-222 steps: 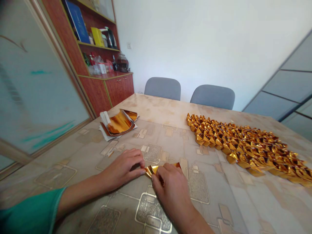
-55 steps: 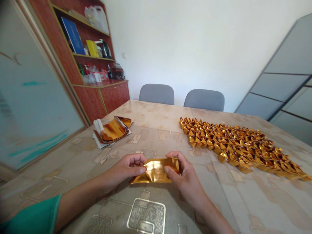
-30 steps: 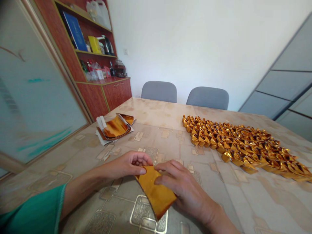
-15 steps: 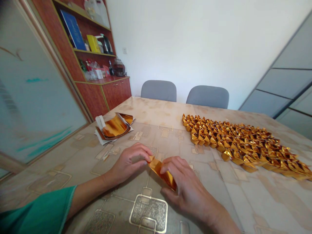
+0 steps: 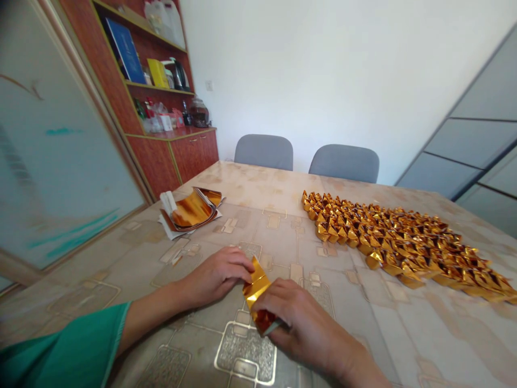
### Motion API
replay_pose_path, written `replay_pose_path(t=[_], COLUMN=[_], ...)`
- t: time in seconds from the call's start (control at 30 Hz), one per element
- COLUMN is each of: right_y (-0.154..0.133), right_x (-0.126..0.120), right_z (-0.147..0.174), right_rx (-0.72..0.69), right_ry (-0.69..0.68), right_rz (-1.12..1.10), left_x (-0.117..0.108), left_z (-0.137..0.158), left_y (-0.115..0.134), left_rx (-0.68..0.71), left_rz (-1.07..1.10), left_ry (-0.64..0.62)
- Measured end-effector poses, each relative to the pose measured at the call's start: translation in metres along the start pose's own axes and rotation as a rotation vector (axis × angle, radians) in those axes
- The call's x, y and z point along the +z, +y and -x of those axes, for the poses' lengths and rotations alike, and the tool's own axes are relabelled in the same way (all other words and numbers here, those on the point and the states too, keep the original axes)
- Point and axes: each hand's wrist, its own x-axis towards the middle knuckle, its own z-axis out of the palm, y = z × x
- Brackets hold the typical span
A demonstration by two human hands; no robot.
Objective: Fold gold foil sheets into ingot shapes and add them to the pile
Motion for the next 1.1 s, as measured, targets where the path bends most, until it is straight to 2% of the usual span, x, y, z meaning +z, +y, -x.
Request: replay_pose_path(t=[0.13,0.27,0.43,0.53,0.6,0.77,0.93,1.1], right_y=[0.011,0.011,-0.003,-0.005,-0.002,0.004,0.007,0.011], right_x=[-0.012,-0.019,-0.014,-0.010,-0.007,0.003,0.006,0.003], right_z=[0.009,0.008,-0.004,-0.007,-0.007,-0.005,-0.002,-0.004], right_rx=[0.065,0.040,-0.047,-0.020,0.005,0.016,0.044,0.068], right_ry=[0.029,0.016,0.004,0.008,0.008,0.040,0.063,0.093], right_rz=[-0.013,0.001,-0.015,-0.035,-0.046,-0.015,-0.059,-0.158], left_x=[-0.003,0.002,0.008,0.009,0.007,0.001,0.011,0.021], left_z=[0.004,0.000,-0.007,-0.009,-0.010,-0.004,0.013,0.028], left_y=[0.012,0.012,0.005,0.003,0.006,0.039,0.074,0.075], left_rx=[-0.095,-0.127,-0.120,-0.115,-0.141,-0.270,-0.353,-0.431], left_rz=[-0.043,0.011,0.058,0.085,0.078,0.032,-0.066,-0.057], left_ry=[-0.042,-0.068,-0.152,-0.178,-0.148,0.071,-0.042,-0.022])
